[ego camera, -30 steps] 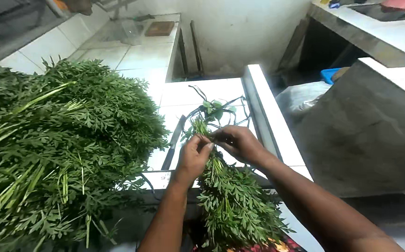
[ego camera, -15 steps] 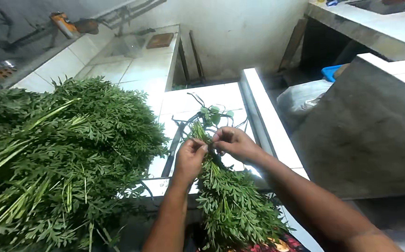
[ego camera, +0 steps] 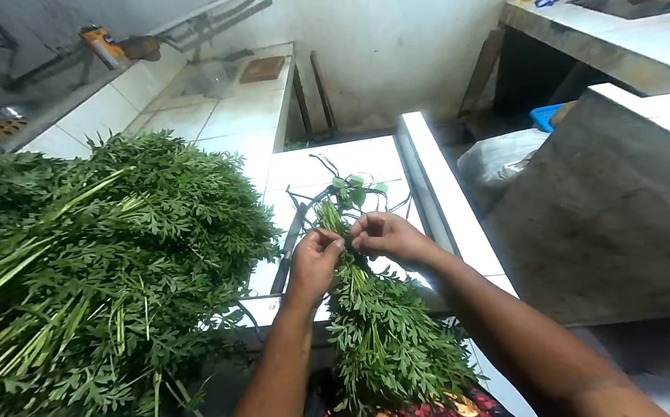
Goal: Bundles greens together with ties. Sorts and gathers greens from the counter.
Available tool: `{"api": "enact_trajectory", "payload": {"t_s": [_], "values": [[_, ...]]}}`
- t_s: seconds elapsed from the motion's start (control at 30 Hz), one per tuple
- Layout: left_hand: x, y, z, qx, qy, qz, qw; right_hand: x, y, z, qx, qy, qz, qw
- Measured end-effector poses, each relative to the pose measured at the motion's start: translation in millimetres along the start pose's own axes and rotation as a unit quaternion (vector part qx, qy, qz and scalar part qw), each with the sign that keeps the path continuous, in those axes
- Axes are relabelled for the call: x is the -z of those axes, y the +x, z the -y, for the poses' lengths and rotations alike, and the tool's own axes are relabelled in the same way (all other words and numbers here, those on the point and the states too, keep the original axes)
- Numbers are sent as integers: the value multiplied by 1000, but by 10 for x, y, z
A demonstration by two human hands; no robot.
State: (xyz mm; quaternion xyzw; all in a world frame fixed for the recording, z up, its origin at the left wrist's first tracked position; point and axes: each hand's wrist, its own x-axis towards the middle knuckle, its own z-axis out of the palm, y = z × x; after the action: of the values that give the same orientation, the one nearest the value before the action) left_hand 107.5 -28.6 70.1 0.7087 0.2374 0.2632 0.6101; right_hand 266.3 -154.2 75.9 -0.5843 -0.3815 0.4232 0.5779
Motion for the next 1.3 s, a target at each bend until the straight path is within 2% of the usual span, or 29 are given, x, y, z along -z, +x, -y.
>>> {"api": "enact_trajectory", "payload": {"t_s": [0.1,0.17,0.33,0.43,0.53,0.67,0.77,0.9,1.0,1.1,1.17,1.23,1.3], "values": [[-15,-14,-60,-15,20,-3,1000,-36,12,30,-24,-58,3,998],[-28,-36,-93,-45,75,-3,996,-55,21,54,-23,-95,-2,995],[-68,-135,-61,-143,202,-38,968,-49,37,3,33,-216,-22,976],[-136,-190,24,-185,244,-87,948,-84,39,-156,112,-306,-57,944],[-194,-217,115,-193,227,-100,950,-190,15,-229,187,-402,-96,891],[-203,-224,127,-200,221,-110,948,-197,0,-252,262,-439,-90,855],[-157,-227,101,-201,230,-107,946,-105,-10,-139,261,-447,-70,853],[-99,-217,97,-198,251,-98,943,40,-21,12,239,-408,-22,881],[-22,-244,157,-194,367,-86,906,125,-5,-42,225,-362,9,905],[86,-281,273,-171,457,-63,871,173,45,-272,163,-381,-1,910],[117,-290,374,-182,411,-54,892,130,95,-409,110,-416,0,903],[108,-270,447,-226,263,-31,937,75,143,-448,64,-427,31,902],[67,-216,489,-245,114,-4,963,54,152,-458,54,-396,38,916]]}}
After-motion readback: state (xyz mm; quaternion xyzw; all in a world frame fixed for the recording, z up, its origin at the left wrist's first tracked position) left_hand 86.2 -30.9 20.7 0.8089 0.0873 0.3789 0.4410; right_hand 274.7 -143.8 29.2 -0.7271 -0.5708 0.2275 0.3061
